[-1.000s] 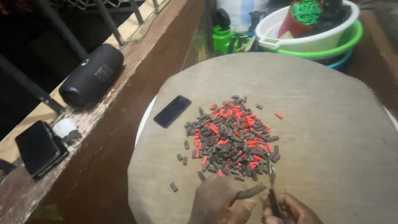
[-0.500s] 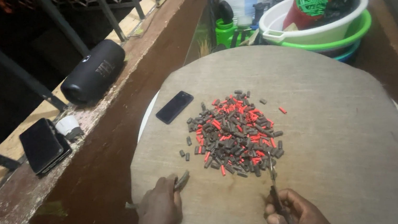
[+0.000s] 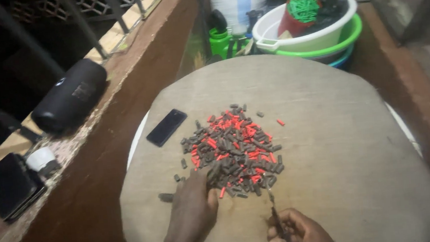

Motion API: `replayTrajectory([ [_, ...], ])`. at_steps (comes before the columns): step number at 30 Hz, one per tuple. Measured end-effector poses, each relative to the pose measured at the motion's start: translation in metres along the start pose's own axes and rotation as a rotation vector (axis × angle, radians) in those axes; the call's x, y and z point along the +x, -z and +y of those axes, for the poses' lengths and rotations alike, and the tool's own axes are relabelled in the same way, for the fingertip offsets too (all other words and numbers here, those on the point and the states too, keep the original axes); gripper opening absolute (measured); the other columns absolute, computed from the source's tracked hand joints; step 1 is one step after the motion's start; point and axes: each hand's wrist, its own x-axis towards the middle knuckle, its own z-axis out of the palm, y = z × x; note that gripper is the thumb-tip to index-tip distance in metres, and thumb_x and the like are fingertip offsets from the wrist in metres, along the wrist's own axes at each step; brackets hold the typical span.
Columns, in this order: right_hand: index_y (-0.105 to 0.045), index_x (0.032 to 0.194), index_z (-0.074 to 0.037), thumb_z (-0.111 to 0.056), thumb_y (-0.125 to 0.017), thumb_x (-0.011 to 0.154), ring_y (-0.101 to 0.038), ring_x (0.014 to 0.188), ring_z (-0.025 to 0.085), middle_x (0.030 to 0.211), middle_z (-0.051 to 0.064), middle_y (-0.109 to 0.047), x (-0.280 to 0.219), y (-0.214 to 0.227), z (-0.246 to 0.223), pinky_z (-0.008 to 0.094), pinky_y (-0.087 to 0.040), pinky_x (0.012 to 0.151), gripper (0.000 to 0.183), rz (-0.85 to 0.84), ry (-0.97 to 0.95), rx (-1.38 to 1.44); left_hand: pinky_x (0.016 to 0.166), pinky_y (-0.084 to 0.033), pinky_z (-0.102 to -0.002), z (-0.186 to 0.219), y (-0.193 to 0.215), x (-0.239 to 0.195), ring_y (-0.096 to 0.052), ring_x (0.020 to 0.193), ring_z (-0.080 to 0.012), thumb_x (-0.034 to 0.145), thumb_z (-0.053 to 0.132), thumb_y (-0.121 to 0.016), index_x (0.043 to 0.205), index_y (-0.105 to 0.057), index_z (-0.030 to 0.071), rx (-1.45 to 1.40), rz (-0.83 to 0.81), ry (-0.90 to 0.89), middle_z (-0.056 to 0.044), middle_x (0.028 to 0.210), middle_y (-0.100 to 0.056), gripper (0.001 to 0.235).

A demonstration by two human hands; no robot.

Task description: Using hand snips to cut a long piece of black plastic tubing into many small, uniform segments.

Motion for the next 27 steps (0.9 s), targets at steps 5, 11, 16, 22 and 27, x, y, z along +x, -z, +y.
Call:
replayTrajectory([
  [5, -0.079, 0.099, 0.006, -0.002, -0.089, 0.083, -0.066, 0.065, 0.023, 0.081, 0.018, -0.077, -0.014, -0.013, -0.027, 0.034, -0.051, 0.066, 0.021, 0.022, -0.065, -0.002, 0.092, -0.042, -0.053, 0.011, 0.009, -0.017, -0.061, 0.091, -0.0422, 0.094, 0.025, -0.051, 0.121, -0.06, 0.012, -0.06, 0.12, -0.175, -0.016, 0.097, -0.07, 0.031],
  [11, -0.084, 0.12, 0.001, -0.009, -0.091, 0.08, -0.069, 0.087, 0.026, 0.101, 0.014, -0.076, -0.012, -0.019, -0.047, 0.036, -0.05, 0.082, 0.041, 0.017, -0.191, -0.111, 0.087, -0.04, -0.052, 0.008, 0.012, -0.034, -0.057, 0.076, -0.0394, 0.105, 0.031, -0.044, 0.081, -0.051, 0.019, -0.153, 0.081, -0.168, -0.008, 0.078, -0.062, 0.028],
  [16, -0.08, 0.103, -0.017, -0.029, -0.095, 0.074, -0.07, 0.08, 0.01, 0.089, 0.0, -0.08, -0.019, -0.035, -0.078, 0.024, -0.049, 0.075, 0.035, 0.045, -0.248, -0.534, 0.071, -0.044, -0.045, -0.012, 0.001, -0.035, -0.06, 0.072, -0.0274, 0.108, 0.036, -0.048, 0.084, -0.053, 0.018, -0.154, 0.078, -0.236, -0.003, 0.076, -0.06, 0.031],
  [22, -0.069, 0.103, -0.025, -0.036, -0.082, 0.078, -0.056, 0.083, 0.007, 0.092, -0.007, -0.06, -0.034, -0.05, -0.104, 0.023, -0.046, 0.079, 0.03, -0.107, -0.256, -0.825, 0.063, -0.044, -0.043, 0.007, 0.024, -0.04, -0.059, 0.065, -0.0249, 0.107, 0.037, -0.049, 0.08, -0.053, 0.017, -0.298, 0.092, -0.328, -0.003, 0.071, -0.058, 0.034],
  [27, -0.061, 0.101, -0.026, -0.044, -0.076, 0.087, -0.049, 0.084, 0.009, 0.091, -0.005, -0.058, -0.039, -0.064, -0.117, 0.024, -0.04, 0.078, 0.028, -0.161, -0.263, -0.932, 0.058, -0.041, -0.042, 0.007, 0.022, -0.04, -0.054, 0.06, -0.0224, 0.107, 0.034, -0.05, 0.078, -0.047, 0.016, -0.3, 0.074, -0.39, -0.002, 0.068, -0.053, 0.035],
])
